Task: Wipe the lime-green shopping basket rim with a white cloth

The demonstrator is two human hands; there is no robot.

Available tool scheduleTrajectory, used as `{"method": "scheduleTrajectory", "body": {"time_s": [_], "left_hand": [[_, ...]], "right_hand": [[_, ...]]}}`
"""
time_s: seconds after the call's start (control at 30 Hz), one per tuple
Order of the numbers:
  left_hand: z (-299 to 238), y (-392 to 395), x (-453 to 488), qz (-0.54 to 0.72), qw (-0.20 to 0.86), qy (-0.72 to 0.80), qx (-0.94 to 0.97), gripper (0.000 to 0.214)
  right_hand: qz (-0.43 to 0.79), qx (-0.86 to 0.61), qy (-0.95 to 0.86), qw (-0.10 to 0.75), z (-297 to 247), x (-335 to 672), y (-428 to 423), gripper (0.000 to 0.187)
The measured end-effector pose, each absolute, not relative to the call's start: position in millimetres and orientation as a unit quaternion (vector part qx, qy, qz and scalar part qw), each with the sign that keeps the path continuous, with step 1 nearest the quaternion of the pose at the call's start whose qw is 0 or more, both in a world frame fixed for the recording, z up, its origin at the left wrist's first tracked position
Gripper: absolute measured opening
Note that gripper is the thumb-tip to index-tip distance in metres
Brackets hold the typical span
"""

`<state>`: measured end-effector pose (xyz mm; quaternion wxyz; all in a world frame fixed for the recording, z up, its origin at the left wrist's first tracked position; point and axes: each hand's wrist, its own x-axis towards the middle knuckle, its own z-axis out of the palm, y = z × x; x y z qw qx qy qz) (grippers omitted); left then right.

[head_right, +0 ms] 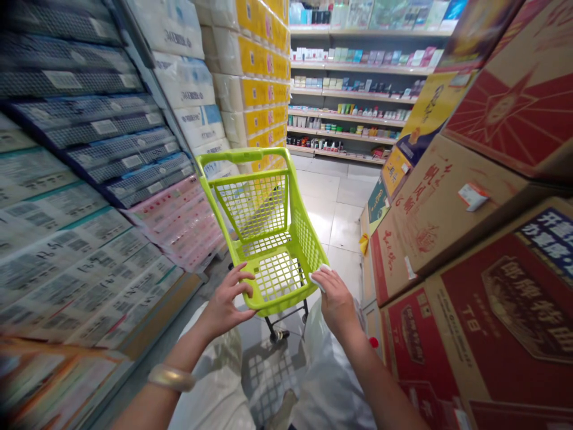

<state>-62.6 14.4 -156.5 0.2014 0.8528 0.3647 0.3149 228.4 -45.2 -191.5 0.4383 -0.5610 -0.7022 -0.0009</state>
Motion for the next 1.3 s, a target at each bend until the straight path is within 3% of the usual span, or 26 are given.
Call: {"method": "scheduleTrajectory", "body": {"time_s": [0.23, 0.5, 0.63, 0.97, 1.3], "left_hand": [[-153.2, 29.6, -94.1, 0.248, 0.193, 0.376, 0.872, 0.026], [-152.7, 26.1, -116.1, 0.232, 0.074, 0.442, 0.863, 0.080], [-146.8, 7.5, -83.0, 0.236, 0.102, 0.408, 0.876, 0.097], [-153.9, -5.6, -36.6, 0.200, 0.149, 0.426, 0.870, 0.063], [-143.1, -18.9, -32.9, 0.168, 0.129, 0.451, 0.867, 0.023]], "right_hand": [[0.015, -0.556, -0.702, 0.445, -186.8, 199.0, -54.8, 0.039], [0.022, -0.531, -0.706, 0.469, -184.5, 156.9, -58.7, 0.050], [0.032, -0.505, -0.732, 0.457, -180.5, 137.0, -62.7, 0.055], [0.026, -0.396, -0.824, 0.404, -169.3, 135.6, -61.7, 0.041], [0.023, -0.409, -0.817, 0.405, -165.2, 152.8, -50.9, 0.045]]}}
